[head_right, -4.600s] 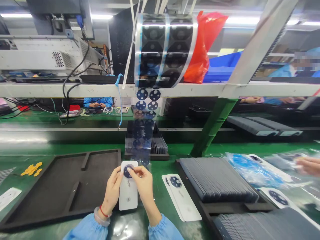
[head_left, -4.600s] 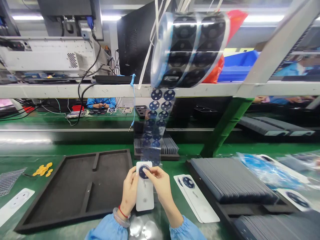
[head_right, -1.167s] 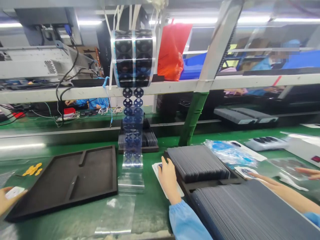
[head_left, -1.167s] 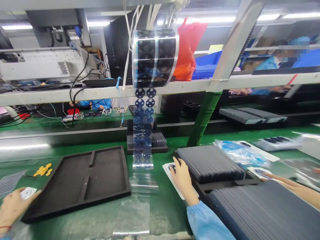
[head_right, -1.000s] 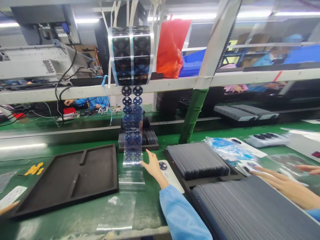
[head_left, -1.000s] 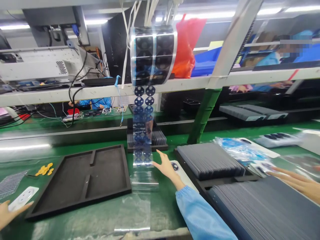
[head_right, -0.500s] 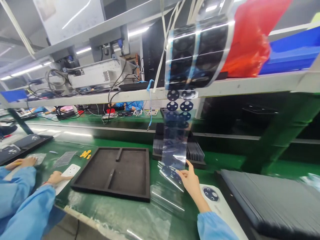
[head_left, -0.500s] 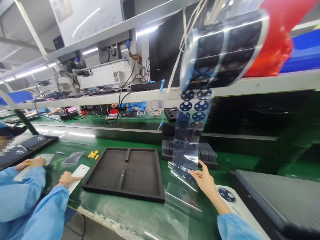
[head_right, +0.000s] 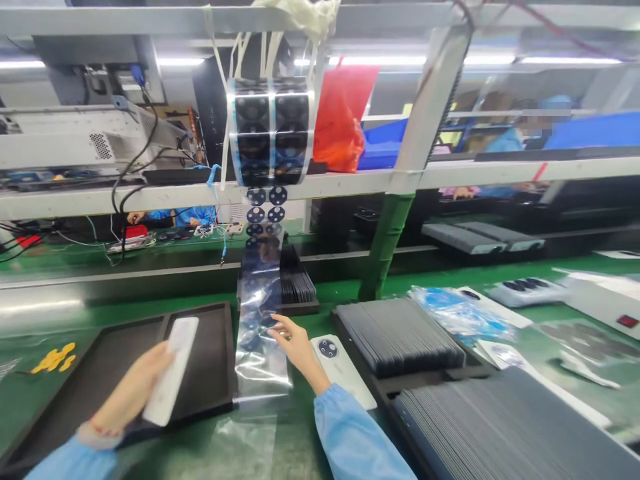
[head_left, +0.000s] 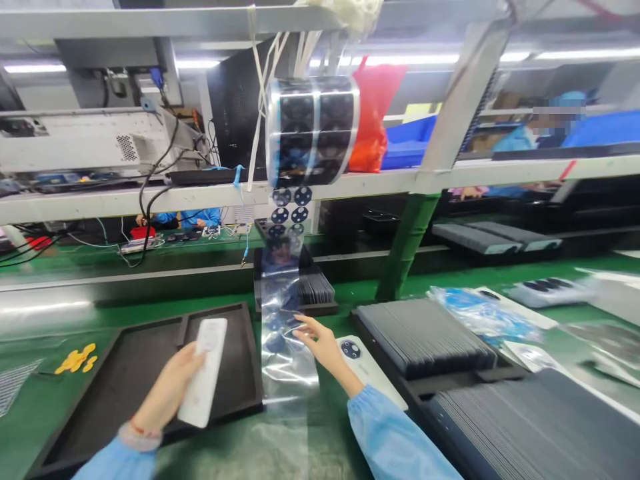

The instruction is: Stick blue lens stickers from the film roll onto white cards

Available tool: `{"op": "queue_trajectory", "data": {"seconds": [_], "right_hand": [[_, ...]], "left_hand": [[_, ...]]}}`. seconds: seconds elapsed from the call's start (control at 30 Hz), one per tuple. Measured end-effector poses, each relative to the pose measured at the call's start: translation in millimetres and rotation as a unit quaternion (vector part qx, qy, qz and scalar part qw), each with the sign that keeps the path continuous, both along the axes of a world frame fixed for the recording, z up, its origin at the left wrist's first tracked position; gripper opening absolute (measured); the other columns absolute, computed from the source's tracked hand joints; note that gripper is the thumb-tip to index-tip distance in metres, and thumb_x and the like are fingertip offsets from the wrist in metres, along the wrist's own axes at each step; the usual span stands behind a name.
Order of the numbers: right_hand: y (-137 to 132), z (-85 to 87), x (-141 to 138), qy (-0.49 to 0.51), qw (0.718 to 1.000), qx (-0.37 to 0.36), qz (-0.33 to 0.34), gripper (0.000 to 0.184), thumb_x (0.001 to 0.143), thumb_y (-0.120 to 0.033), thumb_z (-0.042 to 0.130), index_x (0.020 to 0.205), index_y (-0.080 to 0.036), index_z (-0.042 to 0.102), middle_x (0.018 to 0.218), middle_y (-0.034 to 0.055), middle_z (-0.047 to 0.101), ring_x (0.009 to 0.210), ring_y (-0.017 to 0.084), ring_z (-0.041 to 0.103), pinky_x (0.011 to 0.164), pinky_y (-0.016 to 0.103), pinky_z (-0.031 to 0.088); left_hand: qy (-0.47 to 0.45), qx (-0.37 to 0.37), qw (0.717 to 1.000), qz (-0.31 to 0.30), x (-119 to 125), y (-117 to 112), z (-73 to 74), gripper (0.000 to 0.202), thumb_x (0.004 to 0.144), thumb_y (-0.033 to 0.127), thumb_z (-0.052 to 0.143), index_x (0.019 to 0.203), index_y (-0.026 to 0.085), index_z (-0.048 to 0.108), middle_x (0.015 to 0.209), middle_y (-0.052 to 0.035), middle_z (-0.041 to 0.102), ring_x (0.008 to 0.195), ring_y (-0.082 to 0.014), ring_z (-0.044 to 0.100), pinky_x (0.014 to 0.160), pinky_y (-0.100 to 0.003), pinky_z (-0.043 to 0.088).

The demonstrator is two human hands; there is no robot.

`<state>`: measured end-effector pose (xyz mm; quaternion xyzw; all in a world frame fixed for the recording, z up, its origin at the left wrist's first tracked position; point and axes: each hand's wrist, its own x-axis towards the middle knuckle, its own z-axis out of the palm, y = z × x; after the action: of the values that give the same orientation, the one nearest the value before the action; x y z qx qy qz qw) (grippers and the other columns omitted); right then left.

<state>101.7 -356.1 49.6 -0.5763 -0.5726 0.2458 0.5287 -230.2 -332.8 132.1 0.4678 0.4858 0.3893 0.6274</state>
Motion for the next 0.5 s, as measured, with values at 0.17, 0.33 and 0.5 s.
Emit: {"op": "queue_trajectory", "data": {"seconds": [0.17,0.33,0.5], "right_hand": [[-18.1,19.7,-2.9,0.104,0.987,-0.052,0.112,0.078,0.064,-0.035,0.080,0.134,-0.015,0.053,0.095,0.0065,0.067,0.086,0.017,0.065,0.089,0.035,0.051],[-36.7,34.3,-0.7,0.102,0.992,-0.045,0.065,0.054,0.069,-0.028,0.075,0.119,-0.014,0.064,0.086,0.0045,0.067,0.082,0.016,0.064,0.086,0.034,0.050],[-45.3,46.4,0.3,0.090,0.993,-0.036,0.073,0.047,0.073,-0.033,0.075,0.115,-0.014,0.067,0.096,0.0072,0.068,0.083,0.016,0.063,0.083,0.032,0.050]], "left_hand": [[-0.153,-0.029,0.983,-0.101,85.1,2.1,-23.4,0.064,0.056,0.043,0.089,0.106,0.012,0.063,0.091,-0.0048,0.065,0.075,-0.0130,0.058,0.067,-0.023,0.048],[-0.162,-0.048,0.952,-0.257,102.7,6.9,-17.9,0.046,0.070,0.036,0.083,0.108,0.013,0.069,0.088,-0.0072,0.065,0.067,-0.0090,0.056,0.059,-0.017,0.042],[-0.077,-0.030,0.931,-0.356,94.5,7.9,-14.4,0.051,0.075,0.035,0.078,0.122,0.018,0.066,0.105,-0.0098,0.068,0.072,-0.0107,0.060,0.062,-0.018,0.044]]}}
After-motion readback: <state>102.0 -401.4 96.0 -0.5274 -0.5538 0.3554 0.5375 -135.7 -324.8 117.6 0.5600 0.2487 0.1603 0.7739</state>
